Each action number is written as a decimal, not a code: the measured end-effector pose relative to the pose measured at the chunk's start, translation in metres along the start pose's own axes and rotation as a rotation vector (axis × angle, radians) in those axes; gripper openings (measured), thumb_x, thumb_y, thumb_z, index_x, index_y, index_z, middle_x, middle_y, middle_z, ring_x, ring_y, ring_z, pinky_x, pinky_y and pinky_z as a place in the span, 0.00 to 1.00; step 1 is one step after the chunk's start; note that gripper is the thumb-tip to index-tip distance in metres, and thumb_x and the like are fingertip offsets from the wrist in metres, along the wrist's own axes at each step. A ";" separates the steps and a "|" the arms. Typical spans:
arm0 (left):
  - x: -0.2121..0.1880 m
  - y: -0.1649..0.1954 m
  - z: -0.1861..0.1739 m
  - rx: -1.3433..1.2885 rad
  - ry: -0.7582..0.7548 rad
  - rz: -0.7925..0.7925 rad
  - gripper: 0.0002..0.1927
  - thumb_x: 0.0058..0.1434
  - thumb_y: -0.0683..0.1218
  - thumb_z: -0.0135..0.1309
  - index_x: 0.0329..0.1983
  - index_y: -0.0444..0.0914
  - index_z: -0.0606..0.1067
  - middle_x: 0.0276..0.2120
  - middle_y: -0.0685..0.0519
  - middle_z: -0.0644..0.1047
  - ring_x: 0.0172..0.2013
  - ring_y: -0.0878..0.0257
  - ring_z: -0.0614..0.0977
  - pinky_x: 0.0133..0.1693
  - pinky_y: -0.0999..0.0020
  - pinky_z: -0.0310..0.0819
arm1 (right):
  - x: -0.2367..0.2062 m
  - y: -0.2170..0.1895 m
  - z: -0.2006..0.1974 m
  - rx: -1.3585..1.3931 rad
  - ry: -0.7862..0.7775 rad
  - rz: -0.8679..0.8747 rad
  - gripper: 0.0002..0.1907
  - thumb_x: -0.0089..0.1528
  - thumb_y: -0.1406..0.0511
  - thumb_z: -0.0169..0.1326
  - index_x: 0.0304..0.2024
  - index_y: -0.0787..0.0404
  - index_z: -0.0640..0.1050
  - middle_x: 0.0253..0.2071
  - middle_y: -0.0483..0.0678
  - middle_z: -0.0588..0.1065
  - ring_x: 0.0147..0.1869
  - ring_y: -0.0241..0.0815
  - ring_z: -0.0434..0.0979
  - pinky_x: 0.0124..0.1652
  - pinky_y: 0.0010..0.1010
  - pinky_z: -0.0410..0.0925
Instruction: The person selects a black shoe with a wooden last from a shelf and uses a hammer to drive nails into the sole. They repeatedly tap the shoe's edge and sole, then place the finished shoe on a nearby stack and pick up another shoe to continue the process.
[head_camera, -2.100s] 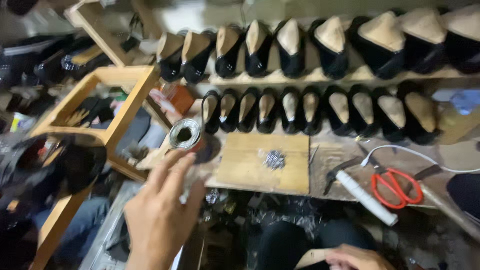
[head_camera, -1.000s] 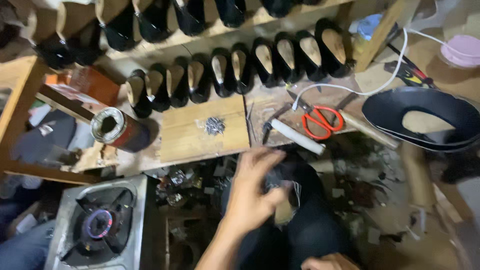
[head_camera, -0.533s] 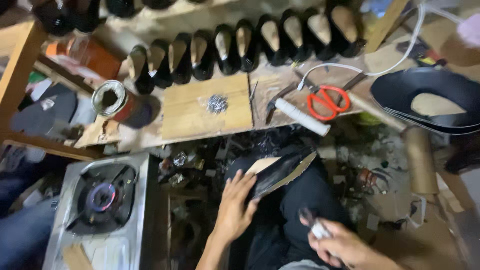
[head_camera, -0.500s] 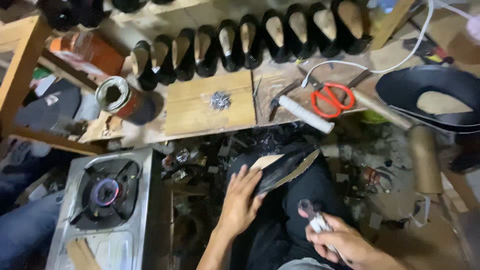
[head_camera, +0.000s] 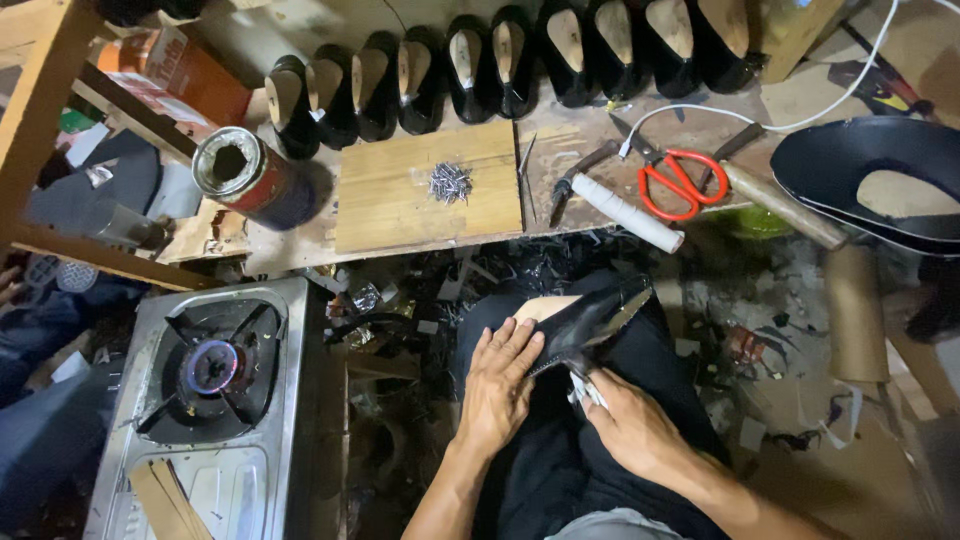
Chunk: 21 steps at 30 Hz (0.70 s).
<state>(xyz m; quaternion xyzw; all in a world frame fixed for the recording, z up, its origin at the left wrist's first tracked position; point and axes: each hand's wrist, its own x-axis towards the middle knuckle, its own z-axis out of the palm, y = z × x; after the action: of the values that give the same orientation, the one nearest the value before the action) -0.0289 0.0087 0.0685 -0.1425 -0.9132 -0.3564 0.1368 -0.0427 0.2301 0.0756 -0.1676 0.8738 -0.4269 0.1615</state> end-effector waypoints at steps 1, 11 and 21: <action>0.000 0.000 0.000 0.004 0.006 -0.002 0.37 0.48 0.35 0.62 0.65 0.41 0.73 0.67 0.46 0.70 0.69 0.44 0.67 0.70 0.43 0.52 | 0.000 -0.006 -0.002 -0.043 0.011 -0.019 0.20 0.62 0.66 0.49 0.56 0.64 0.71 0.43 0.59 0.76 0.47 0.64 0.78 0.45 0.46 0.70; 0.004 0.005 -0.011 -0.014 -0.060 -0.029 0.38 0.47 0.36 0.63 0.65 0.42 0.73 0.68 0.47 0.70 0.70 0.45 0.66 0.69 0.44 0.51 | -0.009 0.010 0.009 -0.290 0.061 0.005 0.24 0.59 0.65 0.52 0.57 0.68 0.71 0.43 0.63 0.79 0.42 0.64 0.81 0.41 0.50 0.74; 0.034 0.015 -0.007 0.015 -0.174 -0.134 0.25 0.68 0.51 0.56 0.68 0.46 0.70 0.70 0.43 0.66 0.71 0.42 0.62 0.66 0.41 0.50 | -0.004 0.018 0.023 -0.360 0.079 0.101 0.23 0.59 0.64 0.51 0.57 0.64 0.72 0.44 0.61 0.80 0.43 0.63 0.81 0.44 0.50 0.73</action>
<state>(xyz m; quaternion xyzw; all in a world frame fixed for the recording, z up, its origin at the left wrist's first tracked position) -0.0537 0.0197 0.0942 -0.1106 -0.9317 -0.3442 0.0341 -0.0321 0.2266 0.0481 -0.1326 0.9492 -0.2610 0.1157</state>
